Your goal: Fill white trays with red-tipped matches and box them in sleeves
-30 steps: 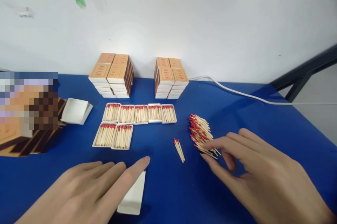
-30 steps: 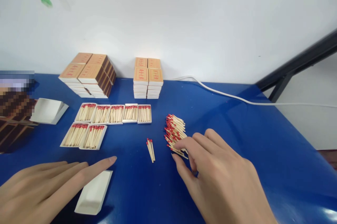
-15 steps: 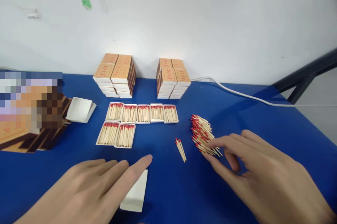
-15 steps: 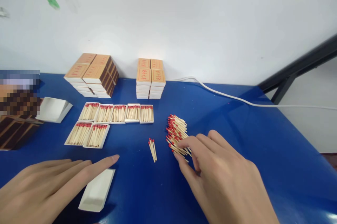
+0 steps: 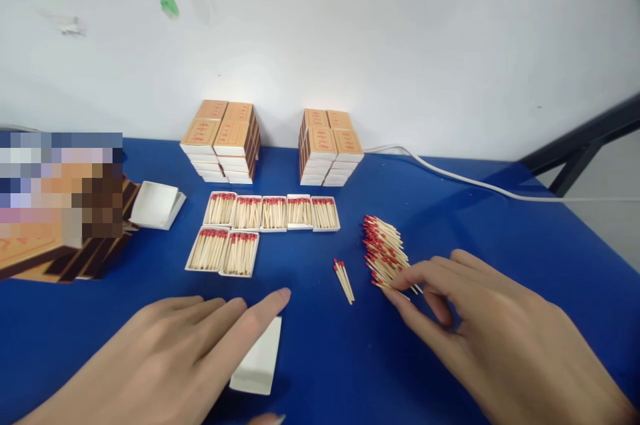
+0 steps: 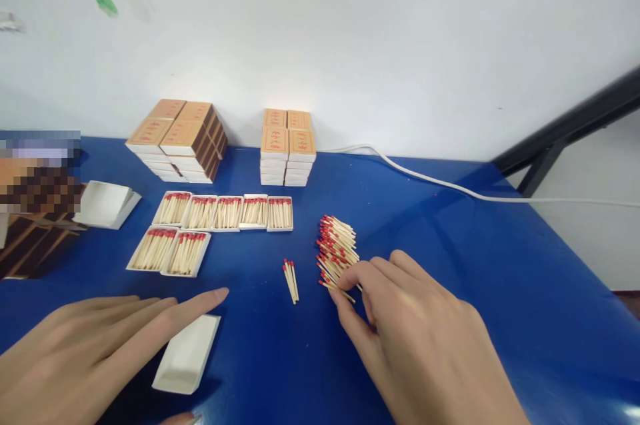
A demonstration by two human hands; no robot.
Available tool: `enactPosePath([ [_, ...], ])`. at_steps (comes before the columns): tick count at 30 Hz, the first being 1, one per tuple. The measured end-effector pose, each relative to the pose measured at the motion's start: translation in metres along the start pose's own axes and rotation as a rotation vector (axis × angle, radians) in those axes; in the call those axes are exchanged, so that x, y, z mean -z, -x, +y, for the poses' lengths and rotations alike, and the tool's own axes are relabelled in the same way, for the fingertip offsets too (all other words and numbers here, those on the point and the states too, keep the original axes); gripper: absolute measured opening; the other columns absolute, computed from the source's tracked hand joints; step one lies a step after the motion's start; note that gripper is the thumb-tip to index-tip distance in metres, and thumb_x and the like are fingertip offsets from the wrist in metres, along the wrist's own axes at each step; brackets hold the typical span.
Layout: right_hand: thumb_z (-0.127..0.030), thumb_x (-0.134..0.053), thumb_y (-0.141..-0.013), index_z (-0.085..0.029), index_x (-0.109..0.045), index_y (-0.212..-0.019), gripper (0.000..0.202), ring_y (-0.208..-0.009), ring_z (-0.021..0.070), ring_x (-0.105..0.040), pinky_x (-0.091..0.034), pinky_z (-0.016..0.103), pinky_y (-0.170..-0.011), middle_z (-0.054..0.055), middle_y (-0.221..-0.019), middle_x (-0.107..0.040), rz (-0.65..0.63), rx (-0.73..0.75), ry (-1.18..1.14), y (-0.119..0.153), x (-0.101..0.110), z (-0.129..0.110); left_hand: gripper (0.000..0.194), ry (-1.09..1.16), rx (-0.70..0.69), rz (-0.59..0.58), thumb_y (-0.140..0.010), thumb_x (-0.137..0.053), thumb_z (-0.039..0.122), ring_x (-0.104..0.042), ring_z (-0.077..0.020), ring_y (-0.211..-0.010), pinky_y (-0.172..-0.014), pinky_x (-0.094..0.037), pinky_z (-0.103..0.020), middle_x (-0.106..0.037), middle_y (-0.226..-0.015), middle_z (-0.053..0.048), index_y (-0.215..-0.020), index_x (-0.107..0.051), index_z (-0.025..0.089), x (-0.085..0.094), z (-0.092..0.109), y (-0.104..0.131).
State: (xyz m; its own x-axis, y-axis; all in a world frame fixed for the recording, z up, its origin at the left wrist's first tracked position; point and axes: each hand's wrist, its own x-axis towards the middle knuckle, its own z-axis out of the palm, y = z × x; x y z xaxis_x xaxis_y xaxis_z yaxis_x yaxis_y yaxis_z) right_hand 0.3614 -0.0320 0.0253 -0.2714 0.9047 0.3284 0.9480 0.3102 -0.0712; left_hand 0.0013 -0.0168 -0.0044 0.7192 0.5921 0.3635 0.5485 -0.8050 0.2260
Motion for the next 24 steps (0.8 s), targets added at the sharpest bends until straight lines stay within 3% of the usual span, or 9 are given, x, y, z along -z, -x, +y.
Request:
enactPosePath([
  [6,-0.058,-0.047,-0.125,-0.03,-0.073,-0.091,0.052,-0.058,0.0221,-0.072,-0.045,0.032,-0.042,0.001,-0.071,-0.064,0.01,0.001,0.016,-0.001,0.0,-0.001,0.068,-0.016,0.004,-0.008,-0.122,-0.058,0.058,-0.09,-0.0259,-0.091,-0.072,-0.067,-0.043,-0.092,-0.118,-0.006,-0.177,-0.056,0.018,-0.001,-0.001,0.0],
  [12,-0.058,-0.05,-0.124,-0.03,-0.068,-0.092,0.046,-0.049,0.0182,-0.062,-0.042,0.031,-0.043,-0.003,-0.066,-0.057,0.042,-0.08,-0.039,-0.002,0.003,-0.004,0.07,-0.025,0.02,0.001,-0.121,-0.06,0.059,-0.09,-0.025,-0.096,-0.079,-0.068,-0.042,-0.092,-0.122,-0.005,-0.179,-0.055,0.02,0.001,0.001,0.003],
  [15,-0.057,-0.058,-0.122,-0.03,-0.07,-0.095,0.04,-0.044,0.0142,-0.053,-0.041,0.029,-0.043,-0.006,-0.064,-0.052,0.038,-0.143,-0.133,-0.008,0.004,-0.008,0.071,-0.015,0.022,0.003,-0.121,-0.061,0.059,-0.09,-0.0255,-0.095,-0.078,-0.067,-0.042,-0.092,-0.122,-0.006,-0.179,-0.055,0.02,0.001,0.001,0.004],
  [24,-0.046,-0.072,-0.113,-0.029,-0.073,-0.087,0.032,-0.047,0.0122,-0.051,-0.042,0.025,-0.044,-0.009,-0.061,-0.048,-0.073,-0.266,-0.434,-0.02,-0.001,-0.029,0.072,-0.013,0.021,-0.007,-0.122,-0.06,0.059,-0.089,-0.0246,-0.095,-0.077,-0.066,-0.041,-0.092,-0.122,-0.005,-0.184,-0.05,0.023,0.0,0.002,0.004],
])
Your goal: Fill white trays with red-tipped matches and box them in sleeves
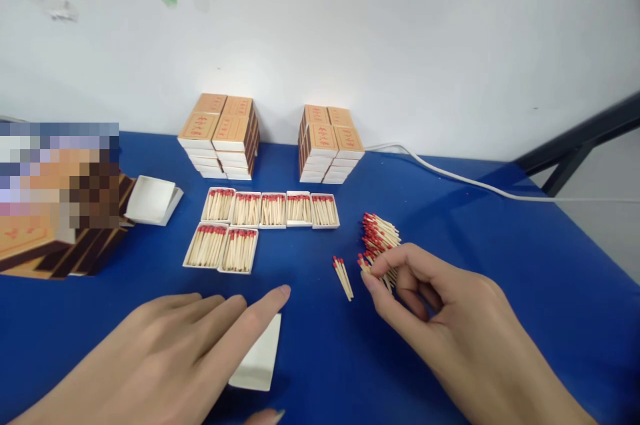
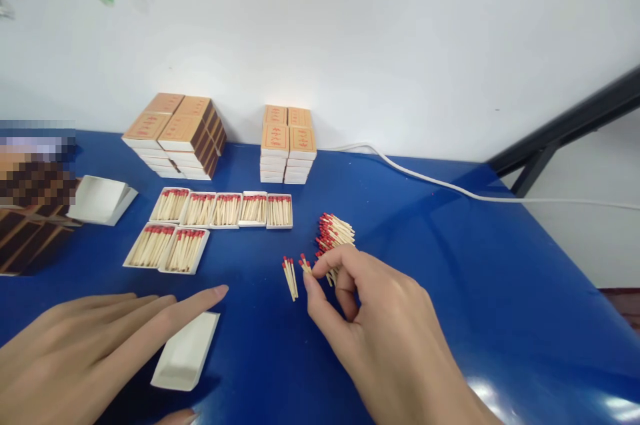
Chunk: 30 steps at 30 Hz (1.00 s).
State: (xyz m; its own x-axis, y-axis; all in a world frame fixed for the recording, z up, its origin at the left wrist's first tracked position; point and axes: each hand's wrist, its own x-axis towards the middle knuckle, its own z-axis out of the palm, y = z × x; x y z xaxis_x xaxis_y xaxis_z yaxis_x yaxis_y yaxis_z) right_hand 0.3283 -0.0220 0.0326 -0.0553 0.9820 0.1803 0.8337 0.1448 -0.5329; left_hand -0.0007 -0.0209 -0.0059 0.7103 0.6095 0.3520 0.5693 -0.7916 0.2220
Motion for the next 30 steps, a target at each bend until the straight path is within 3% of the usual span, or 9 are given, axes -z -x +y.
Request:
enactPosePath([
  [4,-0.053,-0.072,-0.115,-0.029,-0.073,-0.086,0.037,-0.046,0.012,-0.049,-0.043,0.025,-0.044,-0.009,-0.06,-0.047,-0.027,-0.016,-0.008,0.002,-0.005,-0.002,0.071,0.0,-0.011,-0.005,-0.123,-0.058,0.057,-0.089,-0.025,-0.094,-0.077,-0.065,-0.043,-0.092,-0.121,-0.005,-0.184,-0.049,0.021,0.0,0.001,0.001],
  [17,-0.052,-0.057,-0.123,-0.029,-0.069,-0.081,0.05,-0.039,0.0098,-0.052,-0.04,0.029,-0.042,-0.011,-0.056,-0.048,0.121,0.169,0.236,-0.002,-0.016,-0.003,0.075,-0.156,-0.053,0.019,-0.124,-0.056,0.054,-0.086,-0.0247,-0.105,-0.092,-0.06,-0.045,-0.091,-0.13,-0.003,-0.189,-0.041,0.02,0.001,0.001,0.005],
  [25,-0.045,-0.055,-0.122,-0.029,-0.073,-0.083,0.046,-0.041,0.0103,-0.058,-0.04,0.029,-0.043,-0.01,-0.057,-0.054,0.171,0.169,0.274,-0.002,-0.016,-0.003,0.075,-0.183,-0.068,0.01,-0.125,-0.053,0.052,-0.083,-0.0266,-0.098,-0.086,-0.057,-0.05,-0.091,-0.124,-0.004,-0.19,-0.038,0.017,0.0,0.002,0.007],
  [30,-0.046,-0.058,-0.12,-0.029,-0.071,-0.082,0.044,-0.04,0.0133,-0.059,-0.039,0.031,-0.042,-0.009,-0.058,-0.055,0.177,0.177,0.313,-0.002,-0.016,0.002,0.076,-0.193,-0.057,-0.009,-0.124,-0.055,0.052,-0.084,-0.0278,-0.103,-0.091,-0.057,-0.052,-0.09,-0.129,-0.005,-0.19,-0.039,0.017,-0.001,0.001,0.006],
])
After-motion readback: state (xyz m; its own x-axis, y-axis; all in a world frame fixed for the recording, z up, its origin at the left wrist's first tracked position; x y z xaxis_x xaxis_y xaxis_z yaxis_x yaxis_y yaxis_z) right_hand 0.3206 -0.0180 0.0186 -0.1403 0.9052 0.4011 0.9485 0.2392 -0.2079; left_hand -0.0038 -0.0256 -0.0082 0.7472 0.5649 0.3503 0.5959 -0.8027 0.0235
